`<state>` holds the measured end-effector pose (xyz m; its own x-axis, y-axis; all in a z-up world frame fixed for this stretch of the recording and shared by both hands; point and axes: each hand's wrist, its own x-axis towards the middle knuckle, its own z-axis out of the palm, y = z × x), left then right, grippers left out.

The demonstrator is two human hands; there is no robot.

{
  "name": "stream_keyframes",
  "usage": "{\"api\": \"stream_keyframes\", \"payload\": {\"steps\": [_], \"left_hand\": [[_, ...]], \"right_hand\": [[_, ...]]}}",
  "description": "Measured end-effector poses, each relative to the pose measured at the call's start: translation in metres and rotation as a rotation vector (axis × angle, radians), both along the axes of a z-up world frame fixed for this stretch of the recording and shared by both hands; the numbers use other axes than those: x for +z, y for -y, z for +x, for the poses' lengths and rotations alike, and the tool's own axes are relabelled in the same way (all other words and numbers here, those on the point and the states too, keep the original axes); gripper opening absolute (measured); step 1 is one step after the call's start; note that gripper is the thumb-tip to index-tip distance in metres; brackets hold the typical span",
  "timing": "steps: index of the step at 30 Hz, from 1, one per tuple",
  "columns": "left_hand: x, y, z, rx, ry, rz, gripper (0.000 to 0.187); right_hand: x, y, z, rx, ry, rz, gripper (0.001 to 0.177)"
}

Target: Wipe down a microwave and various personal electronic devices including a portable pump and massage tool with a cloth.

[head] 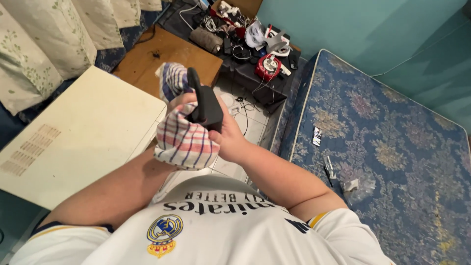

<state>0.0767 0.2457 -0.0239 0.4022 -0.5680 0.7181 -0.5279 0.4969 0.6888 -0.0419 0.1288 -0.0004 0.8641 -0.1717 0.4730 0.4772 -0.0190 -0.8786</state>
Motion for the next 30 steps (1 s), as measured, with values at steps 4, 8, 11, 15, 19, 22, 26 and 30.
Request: {"api": "stream_keyframes", "payload": {"steps": [4, 8, 11, 15, 19, 22, 26, 30], "left_hand": [[0.002, -0.006, 0.006, 0.142, 0.031, -0.056, 0.066], [0.042, -0.015, -0.004, 0.325, 0.080, -0.145, 0.063], [0.079, -0.021, -0.008, 0.475, 0.129, -0.233, 0.060], [0.090, -0.022, -0.005, 0.654, 0.173, -0.323, 0.058], [0.074, -0.028, 0.012, -0.027, -0.551, -0.531, 0.034], [0.092, -0.046, 0.003, 0.454, -0.121, -0.100, 0.036], [0.063, -0.048, 0.000, 0.179, 0.025, -0.084, 0.029], [0.049, -0.042, 0.007, -0.303, -0.219, -0.326, 0.053]], "right_hand": [[0.022, 0.001, -0.001, -0.041, 0.025, -0.094, 0.102], [0.025, 0.001, -0.005, -0.118, -0.008, -0.285, 0.102], [0.007, 0.002, 0.002, -0.084, 0.027, -0.143, 0.102], [0.005, 0.005, 0.002, -0.119, 0.036, -0.128, 0.098], [0.025, -0.006, 0.000, -0.201, 0.029, -0.294, 0.098], [0.027, -0.010, 0.004, -0.259, 0.015, -0.349, 0.102], [0.034, -0.008, 0.007, -0.262, 0.100, -0.335, 0.095], [0.048, -0.009, 0.005, -0.373, 0.137, -0.476, 0.097]]}}
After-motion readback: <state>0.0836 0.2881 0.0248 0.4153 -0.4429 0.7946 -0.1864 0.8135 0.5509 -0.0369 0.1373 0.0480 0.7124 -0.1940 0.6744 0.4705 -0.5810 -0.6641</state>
